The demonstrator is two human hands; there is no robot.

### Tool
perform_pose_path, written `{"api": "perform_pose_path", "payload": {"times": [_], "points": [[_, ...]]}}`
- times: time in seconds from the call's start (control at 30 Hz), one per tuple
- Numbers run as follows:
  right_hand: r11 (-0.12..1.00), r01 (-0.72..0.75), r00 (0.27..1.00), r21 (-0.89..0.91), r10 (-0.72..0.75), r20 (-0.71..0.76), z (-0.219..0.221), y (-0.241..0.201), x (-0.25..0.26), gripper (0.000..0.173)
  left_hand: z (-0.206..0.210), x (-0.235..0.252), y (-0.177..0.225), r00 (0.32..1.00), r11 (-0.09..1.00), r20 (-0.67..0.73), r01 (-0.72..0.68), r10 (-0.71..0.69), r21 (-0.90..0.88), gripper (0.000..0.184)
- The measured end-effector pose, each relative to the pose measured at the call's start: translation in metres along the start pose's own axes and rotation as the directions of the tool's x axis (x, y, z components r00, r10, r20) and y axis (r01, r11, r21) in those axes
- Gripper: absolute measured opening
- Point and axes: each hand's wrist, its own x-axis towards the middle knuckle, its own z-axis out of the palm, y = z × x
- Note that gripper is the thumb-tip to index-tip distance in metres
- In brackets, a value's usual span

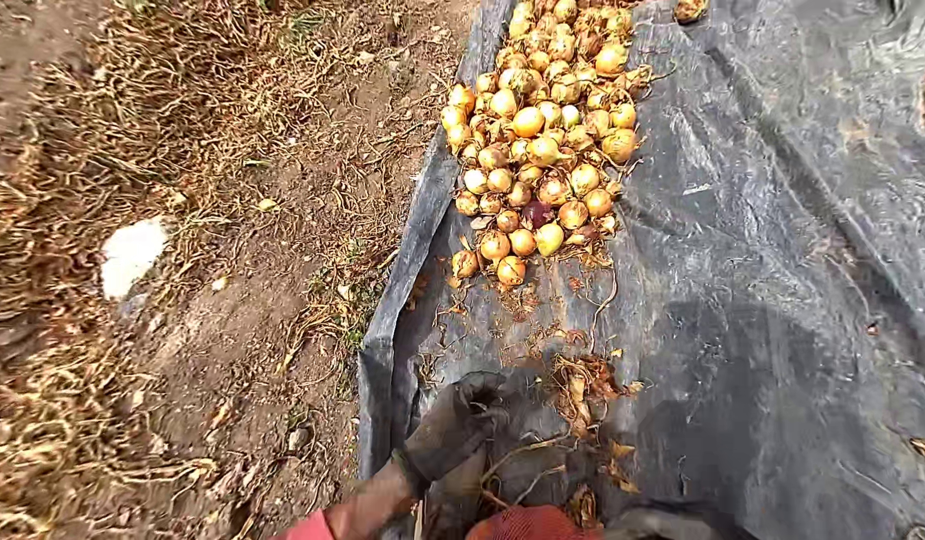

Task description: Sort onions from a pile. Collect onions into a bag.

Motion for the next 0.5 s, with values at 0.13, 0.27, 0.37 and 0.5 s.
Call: {"api": "perform_pose_path", "payload": {"times": [0.13, 0.27, 0.37, 0.5], "points": [[0.937, -0.247, 0.900, -0.246, 0.127, -0.418, -0.044, 0.027, 0.142, 0.033, -0.061, 0.109, -0.020, 0.945, 0.810, -0.321, 0.138, 0.065, 0.571, 0.069], [0.781, -0.343, 0.845, -0.522, 0.014, -0.534, -0.090, 0.026, 0.255, 0.046, -0.072, 0.161, 0.023, 0.922, 0.514, -0.057, -0.161, 0.383, 0.843, 0.077], [0.679, -0.322, 0.868, -0.660, -0.067, -0.492, -0.134, 0.018, 0.327, 0.052, -0.066, 0.193, 0.070, 0.985, 0.443, 0.067, -0.131, 0.157, 0.887, 0.076], [0.542, -0.367, 0.913, -0.756, 0.056, -0.403, -0.171, 0.044, 0.398, 0.078, -0.069, 0.209, 0.090, 1.000, 0.612, 0.012, -0.021, 0.019, 0.791, 0.056]]}}
